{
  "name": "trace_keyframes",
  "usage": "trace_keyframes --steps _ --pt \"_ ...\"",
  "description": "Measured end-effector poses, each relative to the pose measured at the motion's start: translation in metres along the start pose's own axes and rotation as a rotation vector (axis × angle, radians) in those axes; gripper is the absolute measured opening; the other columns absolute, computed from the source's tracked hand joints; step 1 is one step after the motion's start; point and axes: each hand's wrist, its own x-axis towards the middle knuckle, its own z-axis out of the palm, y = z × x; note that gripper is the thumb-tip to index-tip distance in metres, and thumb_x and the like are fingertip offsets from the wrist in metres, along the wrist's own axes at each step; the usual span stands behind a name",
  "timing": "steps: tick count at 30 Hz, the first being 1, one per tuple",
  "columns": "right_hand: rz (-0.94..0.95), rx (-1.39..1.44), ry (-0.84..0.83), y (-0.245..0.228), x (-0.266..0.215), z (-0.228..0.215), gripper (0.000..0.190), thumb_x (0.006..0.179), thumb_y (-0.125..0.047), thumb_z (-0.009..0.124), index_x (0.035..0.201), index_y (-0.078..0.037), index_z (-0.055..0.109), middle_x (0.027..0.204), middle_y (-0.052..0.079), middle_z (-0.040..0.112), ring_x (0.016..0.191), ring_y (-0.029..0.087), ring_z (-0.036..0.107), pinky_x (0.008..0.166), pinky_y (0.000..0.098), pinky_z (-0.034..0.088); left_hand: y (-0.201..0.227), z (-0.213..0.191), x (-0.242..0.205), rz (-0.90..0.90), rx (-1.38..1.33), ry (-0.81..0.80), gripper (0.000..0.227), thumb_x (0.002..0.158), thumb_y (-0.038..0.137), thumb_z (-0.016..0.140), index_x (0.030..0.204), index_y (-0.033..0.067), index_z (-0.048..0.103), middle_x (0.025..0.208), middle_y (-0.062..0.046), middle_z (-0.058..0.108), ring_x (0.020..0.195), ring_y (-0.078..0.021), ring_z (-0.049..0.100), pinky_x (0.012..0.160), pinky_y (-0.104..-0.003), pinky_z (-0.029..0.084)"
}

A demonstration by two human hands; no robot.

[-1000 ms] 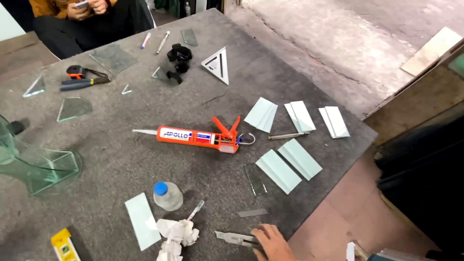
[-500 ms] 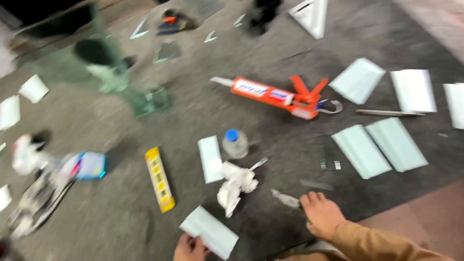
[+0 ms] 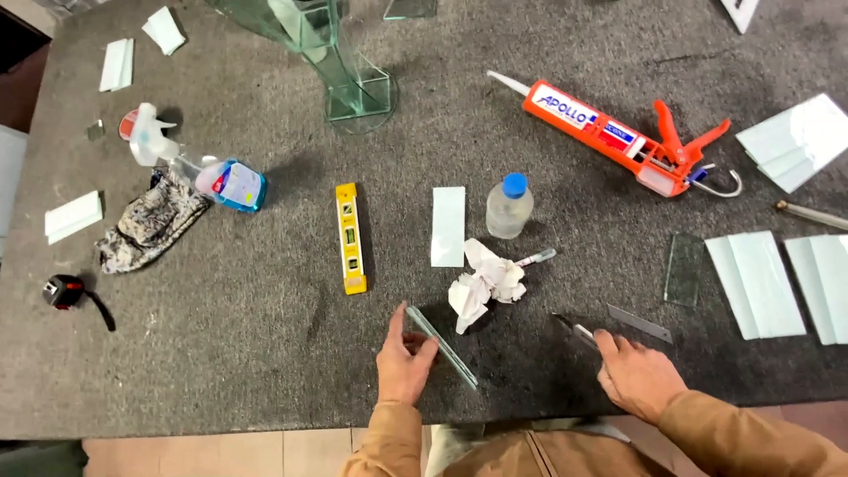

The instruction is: Cleaning small rectangular pieces by scraping edges with a utility knife and wiping them with a cloth on a workshop table.

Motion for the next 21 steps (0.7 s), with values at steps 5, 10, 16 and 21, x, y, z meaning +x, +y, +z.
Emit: trace_keyframes --steps 5,10,16,21 --pt "0.230 0.610 -0.135 -0.055 -0.020 -0.071 0.039 0.107 -0.042 0.053 0.145 -0.035 0.051 0.105 0.017 0.085 0.095 0.050 0.083 0.089 0.0591 0.062 -0.028 -0.009 0.010 0.054 -0.320 -0.142 0.084 0.091 0.013 0.082 0.169 0.0293 0.056 0.104 -0.008 0.070 0.087 -0.0165 0.069 0.085 -0.034 0.067" --pt "0.030 0.702 -0.244 -0.162 0.007 -0.190 0.050 0.114 -0.025 0.045 0.163 -0.028 0.042 0.071 0.000 0.081 0.044 0.010 0.066 0.037 0.0247 0.056 -0.034 -0.011 0.002 0.042 -0.267 -0.170 0.094 0.093 0.028 0.082 0.175 0.0242 0.038 0.139 -0.016 0.074 0.127 -0.0260 0.076 0.115 -0.047 0.061" --pt "-0.134 0.471 -0.186 -0.222 0.046 -0.225 0.066 0.102 -0.010 0.051 0.166 -0.016 0.037 0.096 0.015 0.080 0.082 0.047 0.077 0.075 0.0599 0.057 -0.061 0.015 0.007 0.102 -0.247 -0.148 0.081 0.097 0.041 0.077 0.168 0.0133 0.049 0.146 -0.015 0.077 0.133 -0.0282 0.077 0.114 -0.046 0.066" --pt "-0.177 0.336 -0.179 -0.233 0.057 -0.228 0.083 0.104 -0.016 0.053 0.180 -0.016 0.020 0.094 0.008 0.077 0.083 0.038 0.073 0.082 0.0542 0.057 -0.082 0.028 0.017 0.166 -0.223 -0.077 0.077 0.097 0.039 0.080 0.166 0.0167 0.055 0.140 -0.007 0.082 0.127 -0.0203 0.080 0.112 -0.036 0.064"
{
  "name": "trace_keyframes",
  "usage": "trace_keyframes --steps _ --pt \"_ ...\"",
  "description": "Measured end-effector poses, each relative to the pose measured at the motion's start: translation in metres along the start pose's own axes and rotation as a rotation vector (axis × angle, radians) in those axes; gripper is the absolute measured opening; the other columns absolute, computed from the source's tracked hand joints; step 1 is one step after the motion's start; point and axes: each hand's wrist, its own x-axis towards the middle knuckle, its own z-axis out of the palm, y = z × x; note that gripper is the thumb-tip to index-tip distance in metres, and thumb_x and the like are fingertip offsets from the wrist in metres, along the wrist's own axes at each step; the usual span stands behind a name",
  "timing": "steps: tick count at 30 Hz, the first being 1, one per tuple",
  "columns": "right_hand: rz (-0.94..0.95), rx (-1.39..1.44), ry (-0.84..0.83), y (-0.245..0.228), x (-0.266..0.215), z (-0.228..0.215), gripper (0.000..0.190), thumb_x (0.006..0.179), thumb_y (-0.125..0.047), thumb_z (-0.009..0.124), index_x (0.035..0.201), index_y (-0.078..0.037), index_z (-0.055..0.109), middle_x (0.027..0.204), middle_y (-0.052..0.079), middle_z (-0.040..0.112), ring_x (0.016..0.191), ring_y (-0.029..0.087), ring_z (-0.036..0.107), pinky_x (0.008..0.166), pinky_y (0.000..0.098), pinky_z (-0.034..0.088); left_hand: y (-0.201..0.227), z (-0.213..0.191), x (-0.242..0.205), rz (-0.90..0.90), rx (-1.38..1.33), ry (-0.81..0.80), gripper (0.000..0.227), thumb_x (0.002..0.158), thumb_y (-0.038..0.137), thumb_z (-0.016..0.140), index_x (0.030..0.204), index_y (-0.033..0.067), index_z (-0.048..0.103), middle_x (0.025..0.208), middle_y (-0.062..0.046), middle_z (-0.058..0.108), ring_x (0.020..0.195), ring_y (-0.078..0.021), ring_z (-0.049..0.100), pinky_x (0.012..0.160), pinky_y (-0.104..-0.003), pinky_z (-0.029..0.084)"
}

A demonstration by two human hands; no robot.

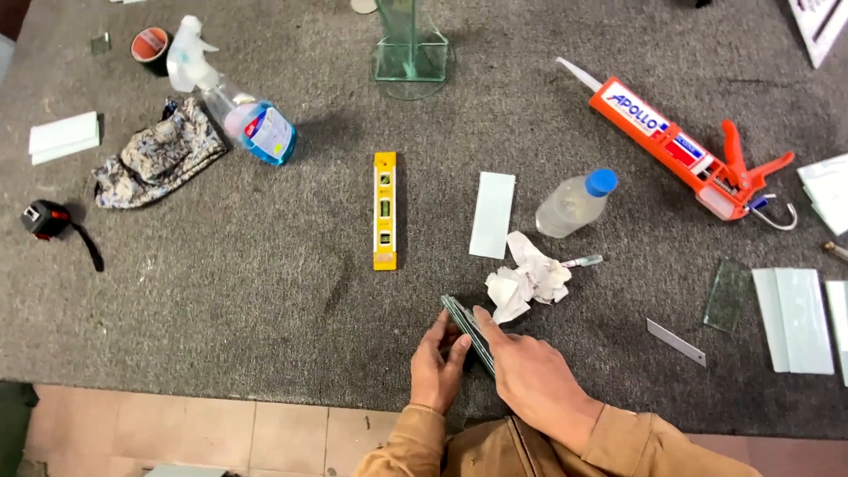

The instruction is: Cleaning small rectangular pieces by scraping edges with a utility knife and wiping them with a cloth on a workshop table.

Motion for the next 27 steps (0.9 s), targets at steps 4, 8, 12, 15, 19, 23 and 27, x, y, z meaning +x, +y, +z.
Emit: trace_keyframes --steps 4,8,12,15,19,23,27 --pt "0.046 -0.008 -0.080 -0.010 0.003 -0.002 0.083 0.106 -0.015 0.049 0.182 -0.026 0.017 0.093 0.012 0.075 0.084 0.042 0.072 0.084 0.0584 0.058 0.006 -0.001 -0.005 0.001 0.006 -0.027 0.077 0.098 0.043 0.076 0.168 0.0200 0.051 0.147 -0.012 0.077 0.136 -0.0250 0.076 0.117 -0.040 0.061" --pt "0.024 -0.059 -0.090 -0.008 0.009 0.003 0.081 0.104 -0.012 0.050 0.180 -0.021 0.024 0.090 0.018 0.075 0.084 0.046 0.071 0.084 0.0590 0.057 0.003 -0.001 -0.005 -0.032 -0.048 -0.043 0.078 0.098 0.045 0.076 0.167 0.0189 0.053 0.152 -0.011 0.075 0.140 -0.0241 0.074 0.119 -0.039 0.058" --pt "0.037 -0.114 -0.097 -0.009 0.013 0.011 0.084 0.101 -0.011 0.049 0.180 -0.021 0.024 0.092 0.018 0.076 0.087 0.048 0.073 0.081 0.0605 0.058 0.004 0.000 -0.005 -0.046 -0.051 -0.070 0.077 0.100 0.042 0.074 0.169 0.0180 0.050 0.159 -0.013 0.069 0.145 -0.0266 0.068 0.122 -0.042 0.055" --pt "0.056 -0.131 -0.120 -0.019 0.017 0.001 0.086 0.099 -0.010 0.051 0.180 -0.021 0.024 0.097 0.018 0.077 0.092 0.049 0.074 0.084 0.0612 0.059 0.005 -0.003 -0.005 -0.074 -0.087 -0.094 0.080 0.099 0.048 0.072 0.170 0.0183 0.050 0.152 -0.008 0.073 0.143 -0.0224 0.068 0.120 -0.038 0.053" --pt "0.107 -0.081 -0.276 -0.030 0.021 -0.008 0.082 0.108 -0.007 0.051 0.182 -0.020 0.017 0.097 0.015 0.074 0.086 0.035 0.076 0.084 0.0536 0.066 0.008 -0.008 -0.010 -0.174 -0.445 -0.064 0.048 0.104 0.039 0.066 0.137 0.0054 0.074 0.140 -0.016 0.074 0.132 -0.0303 0.067 0.114 -0.048 0.056" --pt "-0.005 -0.182 -0.063 -0.021 0.013 0.025 0.097 0.089 -0.002 0.059 0.178 -0.015 0.023 0.091 0.020 0.078 0.079 0.049 0.078 0.072 0.0612 0.062 -0.012 0.004 -0.002 -0.232 -0.719 0.059 0.042 0.096 0.016 0.080 0.134 -0.0021 0.084 0.130 -0.020 0.088 0.117 -0.0292 0.080 0.106 -0.044 0.067" --pt "0.051 -0.137 -0.136 -0.020 0.001 0.010 0.095 0.091 0.001 0.056 0.177 -0.017 0.022 0.096 0.020 0.079 0.087 0.050 0.078 0.078 0.0628 0.061 -0.010 0.014 0.009 -0.177 -0.682 0.049 0.058 0.094 0.019 0.082 0.148 0.0000 0.074 0.149 -0.018 0.079 0.137 -0.0265 0.073 0.120 -0.040 0.059"
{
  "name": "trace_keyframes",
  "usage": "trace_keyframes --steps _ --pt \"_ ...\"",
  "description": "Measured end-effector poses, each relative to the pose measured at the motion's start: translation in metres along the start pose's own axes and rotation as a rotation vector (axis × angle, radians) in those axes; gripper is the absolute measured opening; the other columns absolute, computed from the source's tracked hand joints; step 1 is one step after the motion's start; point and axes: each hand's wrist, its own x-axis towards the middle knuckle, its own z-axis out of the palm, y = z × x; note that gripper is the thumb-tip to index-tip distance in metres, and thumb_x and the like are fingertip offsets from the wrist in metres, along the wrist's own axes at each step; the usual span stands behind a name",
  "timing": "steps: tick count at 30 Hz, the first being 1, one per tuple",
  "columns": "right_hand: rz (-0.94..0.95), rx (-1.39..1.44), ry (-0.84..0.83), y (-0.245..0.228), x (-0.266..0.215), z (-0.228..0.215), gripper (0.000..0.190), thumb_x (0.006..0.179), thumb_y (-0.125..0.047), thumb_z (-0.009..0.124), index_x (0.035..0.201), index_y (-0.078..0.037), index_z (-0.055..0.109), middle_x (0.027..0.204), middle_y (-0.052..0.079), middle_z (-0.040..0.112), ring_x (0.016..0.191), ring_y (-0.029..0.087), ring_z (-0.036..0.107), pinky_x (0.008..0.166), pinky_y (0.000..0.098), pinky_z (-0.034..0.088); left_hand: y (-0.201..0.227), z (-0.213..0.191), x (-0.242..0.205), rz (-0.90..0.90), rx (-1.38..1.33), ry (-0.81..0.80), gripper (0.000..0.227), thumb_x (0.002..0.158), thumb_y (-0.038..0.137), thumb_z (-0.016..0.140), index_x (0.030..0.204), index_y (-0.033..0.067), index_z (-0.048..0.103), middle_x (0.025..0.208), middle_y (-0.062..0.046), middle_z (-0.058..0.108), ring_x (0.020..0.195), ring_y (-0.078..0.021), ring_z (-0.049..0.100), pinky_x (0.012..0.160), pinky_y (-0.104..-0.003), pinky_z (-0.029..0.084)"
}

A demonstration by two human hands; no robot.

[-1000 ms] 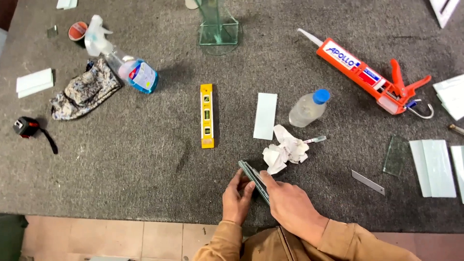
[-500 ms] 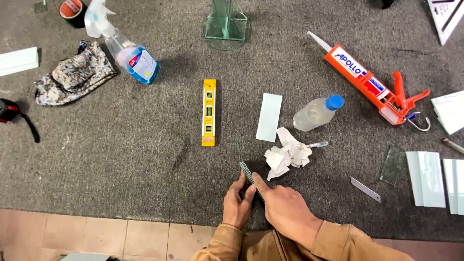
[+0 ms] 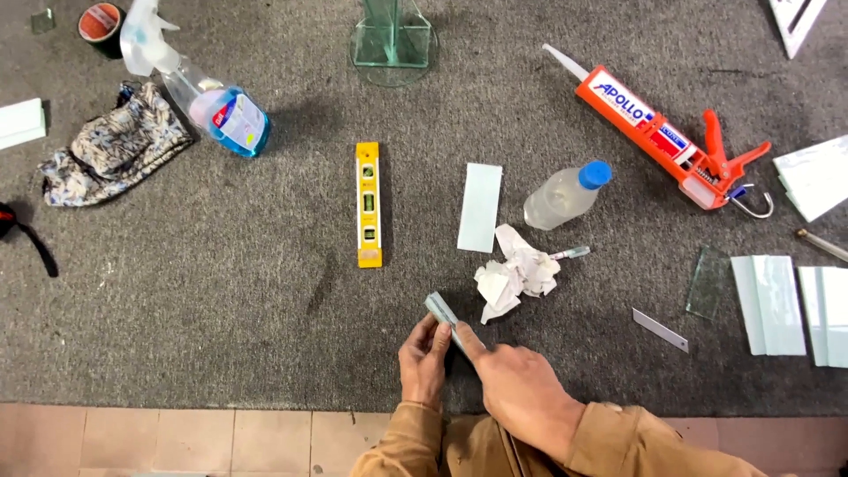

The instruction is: Cleaning small rectangular pieces by scraping edges with a utility knife and wiping them with a cloth on a workshop table.

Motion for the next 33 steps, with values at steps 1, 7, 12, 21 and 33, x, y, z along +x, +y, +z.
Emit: trace_keyframes --steps 1,7,12,21,33 --pt "0.005 0.006 -0.025 0.003 -0.003 0.001 0.092 0.093 0.001 0.054 0.178 -0.017 0.022 0.095 0.019 0.078 0.086 0.049 0.077 0.078 0.0619 0.061 0.001 0.003 -0.001 -0.036 0.029 0.035 0.064 0.091 0.023 0.084 0.150 -0.0011 0.072 0.142 -0.017 0.080 0.131 -0.0240 0.074 0.116 -0.037 0.060" --pt "-0.011 0.022 -0.050 0.007 -0.005 -0.002 0.091 0.095 0.001 0.055 0.179 -0.015 0.023 0.096 0.019 0.077 0.085 0.049 0.075 0.073 0.0608 0.059 -0.003 -0.001 0.007 -0.073 0.096 0.049 0.065 0.091 0.027 0.084 0.149 -0.0012 0.071 0.139 -0.017 0.080 0.129 -0.0241 0.073 0.115 -0.037 0.059" --pt "0.004 0.066 -0.106 0.017 -0.016 0.002 0.094 0.094 0.001 0.060 0.177 -0.017 0.020 0.096 0.023 0.076 0.089 0.051 0.075 0.079 0.0618 0.059 -0.011 -0.004 0.019 -0.087 0.082 0.099 0.066 0.089 0.026 0.086 0.148 -0.0012 0.072 0.134 -0.015 0.080 0.125 -0.0221 0.071 0.113 -0.037 0.057" --pt "-0.022 0.025 -0.088 0.039 -0.038 0.036 0.101 0.093 -0.008 0.061 0.182 -0.023 0.016 0.097 0.019 0.072 0.090 0.050 0.074 0.082 0.0632 0.059 0.008 0.006 0.010 -0.132 0.073 0.137 0.069 0.086 0.026 0.088 0.147 -0.0021 0.071 0.137 -0.016 0.076 0.129 -0.0258 0.069 0.121 -0.038 0.054" --pt "0.025 0.016 -0.161 0.045 -0.045 0.053 0.106 0.093 -0.015 0.067 0.182 -0.028 0.012 0.102 0.017 0.072 0.097 0.049 0.073 0.090 0.0637 0.057 -0.001 0.003 0.016 -0.087 0.068 0.114 0.055 0.091 0.020 0.087 0.140 -0.0010 0.074 0.125 -0.013 0.076 0.118 -0.0238 0.070 0.112 -0.036 0.060"
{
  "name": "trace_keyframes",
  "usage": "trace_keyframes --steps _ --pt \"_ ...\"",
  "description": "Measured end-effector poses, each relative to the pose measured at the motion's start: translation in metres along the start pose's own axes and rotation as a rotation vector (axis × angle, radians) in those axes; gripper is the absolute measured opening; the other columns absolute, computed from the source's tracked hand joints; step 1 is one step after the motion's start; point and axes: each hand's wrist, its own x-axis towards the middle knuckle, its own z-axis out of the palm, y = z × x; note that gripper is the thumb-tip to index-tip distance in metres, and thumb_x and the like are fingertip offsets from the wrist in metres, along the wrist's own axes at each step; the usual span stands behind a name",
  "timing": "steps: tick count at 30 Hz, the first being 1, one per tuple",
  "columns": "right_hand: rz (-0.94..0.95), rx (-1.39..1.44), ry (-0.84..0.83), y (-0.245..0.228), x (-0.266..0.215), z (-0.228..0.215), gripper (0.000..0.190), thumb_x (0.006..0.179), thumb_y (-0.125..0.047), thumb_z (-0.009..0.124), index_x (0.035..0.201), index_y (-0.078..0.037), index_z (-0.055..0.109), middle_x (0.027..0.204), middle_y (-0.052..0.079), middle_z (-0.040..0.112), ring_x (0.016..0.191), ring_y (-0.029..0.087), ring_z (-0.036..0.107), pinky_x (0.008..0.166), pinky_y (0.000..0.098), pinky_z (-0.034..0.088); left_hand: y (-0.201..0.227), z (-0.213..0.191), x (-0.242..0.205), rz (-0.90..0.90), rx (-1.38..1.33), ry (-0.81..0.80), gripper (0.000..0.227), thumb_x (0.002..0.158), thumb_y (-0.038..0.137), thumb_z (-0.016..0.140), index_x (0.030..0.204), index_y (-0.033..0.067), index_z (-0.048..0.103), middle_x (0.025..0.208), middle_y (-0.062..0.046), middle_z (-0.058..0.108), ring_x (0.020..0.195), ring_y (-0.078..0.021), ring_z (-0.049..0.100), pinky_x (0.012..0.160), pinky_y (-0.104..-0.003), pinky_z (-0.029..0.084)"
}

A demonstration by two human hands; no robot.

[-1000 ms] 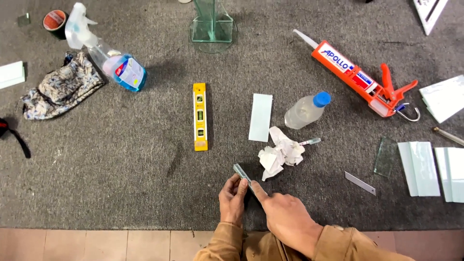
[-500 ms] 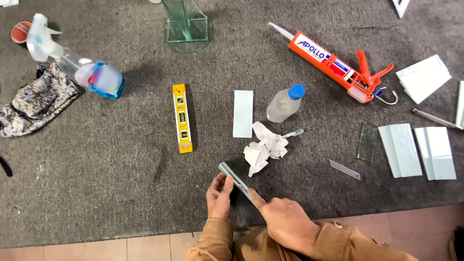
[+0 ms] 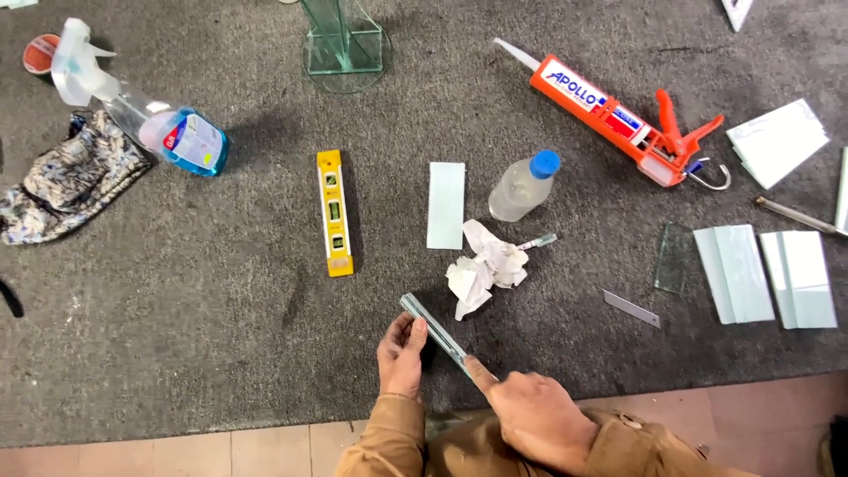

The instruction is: Cleaning small rectangular pieces by scraping edges with a utility knife and wiping them with a cloth on a workshop table.

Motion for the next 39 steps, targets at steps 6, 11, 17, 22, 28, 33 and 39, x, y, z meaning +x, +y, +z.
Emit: trace_keyframes --steps 6,11,17,22,28,33,39 --pt "-0.019 0.007 0.069 -0.004 -0.008 -0.008 0.103 0.095 -0.018 0.070 0.182 -0.022 0.016 0.100 0.020 0.072 0.094 0.049 0.074 0.084 0.0625 0.059 0.000 0.006 -0.001 0.003 0.040 0.007 0.059 0.089 0.024 0.088 0.141 0.0007 0.074 0.125 -0.013 0.077 0.117 -0.0239 0.072 0.111 -0.035 0.061" --pt "-0.043 -0.039 0.085 -0.011 0.000 -0.010 0.094 0.093 -0.009 0.062 0.178 -0.014 0.022 0.100 0.019 0.078 0.093 0.048 0.076 0.079 0.0608 0.060 -0.004 0.002 0.003 0.042 0.036 0.008 0.060 0.088 0.028 0.089 0.139 0.0005 0.076 0.123 -0.010 0.077 0.116 -0.0209 0.071 0.109 -0.034 0.059" --pt "0.098 0.065 0.053 -0.003 -0.009 -0.010 0.075 0.098 -0.012 0.053 0.169 -0.017 0.030 0.106 0.025 0.076 0.099 0.053 0.077 0.088 0.0646 0.060 0.007 0.013 -0.002 0.004 0.055 0.040 0.060 0.087 0.029 0.090 0.139 0.0043 0.074 0.125 -0.008 0.074 0.116 -0.0193 0.069 0.108 -0.032 0.058" --pt "0.199 0.260 0.050 0.024 -0.012 0.006 0.030 0.116 -0.048 0.045 0.126 -0.021 0.053 0.099 0.023 0.077 0.097 0.056 0.074 0.087 0.0680 0.055 0.016 0.020 -0.010 0.005 0.021 0.038 0.054 0.089 0.025 0.090 0.135 0.0044 0.074 0.122 -0.009 0.073 0.115 -0.0210 0.068 0.107 -0.033 0.059" --pt "0.114 0.512 0.136 0.058 -0.020 0.025 0.020 0.111 -0.043 0.054 0.112 -0.024 0.059 0.091 0.006 0.076 0.082 0.033 0.073 0.083 0.0485 0.051 0.011 0.012 -0.012 0.011 0.006 0.034 0.056 0.091 0.023 0.087 0.141 0.0028 0.073 0.125 -0.010 0.074 0.118 -0.0213 0.069 0.110 -0.034 0.059" --pt "0.253 0.881 0.027 0.041 -0.036 -0.010 0.035 0.117 -0.036 0.057 0.090 -0.014 0.053 0.061 0.003 0.068 0.059 0.013 0.062 0.074 0.0336 0.053 0.016 -0.004 -0.022 -0.003 0.029 -0.012 0.078 0.088 0.032 0.084 0.157 0.0014 0.063 0.156 -0.016 0.070 0.147 -0.0262 0.063 0.130 -0.041 0.048" --pt "0.196 0.984 0.090 0.043 -0.030 -0.006 0.037 0.115 -0.048 0.046 0.132 -0.023 0.068 0.065 0.001 0.053 0.061 0.014 0.048 0.070 0.0328 0.045 0.002 -0.040 -0.023 0.041 0.129 -0.059 0.056 0.105 0.030 0.065 0.154 0.0037 0.068 0.158 -0.014 0.073 0.152 -0.0285 0.062 0.134 -0.048 0.043"
